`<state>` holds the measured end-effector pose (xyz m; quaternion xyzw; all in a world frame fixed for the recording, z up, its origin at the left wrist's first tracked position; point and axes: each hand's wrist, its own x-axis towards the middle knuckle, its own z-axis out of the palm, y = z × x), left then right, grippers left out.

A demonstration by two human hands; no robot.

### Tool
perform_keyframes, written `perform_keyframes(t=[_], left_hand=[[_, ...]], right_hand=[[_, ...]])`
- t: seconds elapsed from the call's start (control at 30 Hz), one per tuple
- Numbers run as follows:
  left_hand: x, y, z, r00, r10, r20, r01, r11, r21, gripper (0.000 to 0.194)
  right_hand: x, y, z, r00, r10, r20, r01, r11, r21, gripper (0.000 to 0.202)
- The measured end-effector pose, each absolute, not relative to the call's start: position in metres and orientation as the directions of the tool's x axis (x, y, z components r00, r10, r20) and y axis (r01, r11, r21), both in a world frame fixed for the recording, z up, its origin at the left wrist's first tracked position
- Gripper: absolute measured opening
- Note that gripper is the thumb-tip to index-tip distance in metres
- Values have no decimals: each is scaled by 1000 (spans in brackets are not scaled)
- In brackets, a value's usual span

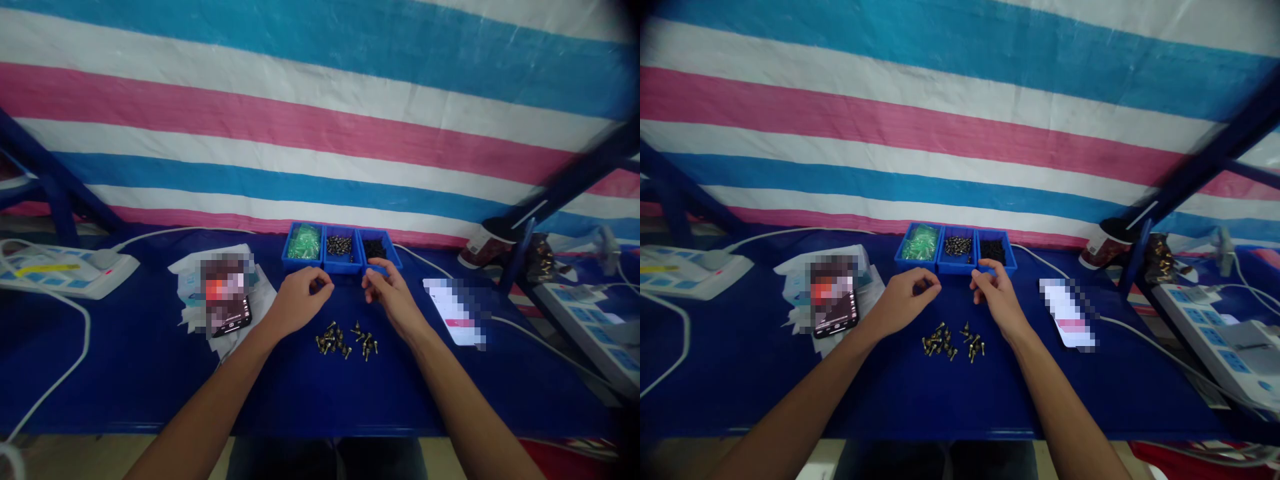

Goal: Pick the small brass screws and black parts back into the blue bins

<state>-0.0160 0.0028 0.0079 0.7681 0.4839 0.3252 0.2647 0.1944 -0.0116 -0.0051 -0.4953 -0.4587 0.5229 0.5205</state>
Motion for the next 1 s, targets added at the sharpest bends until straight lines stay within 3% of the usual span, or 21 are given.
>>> perform_keyframes(t=[0.13,0.3,0.57,0.77,1.0], left_hand=[[-22,1,3,593,799,105,572,-509,643,12],[-22,-3,-4,708,706,-7,545,-540,641,11],[-18,-11,1,665,743,-70,631,-509,586,13],[-10,-16,2,574,819,-2,705,-492,510,5],[-8,-12,-6,563,825,48,717,-517,468,8]], right_hand=[[198,-12,-3,-28,999,-37,-4,-37,-999,30],[197,-12,-5,-36,999,-30,27,-29,-999,29],[196,-13,-7,-63,998,-19,65,-15,-998,28],[195,-12,-8,-74,997,-15,107,-7,-994,28],[193,-15,-14,-195,980,-45,326,21,-945,22]])
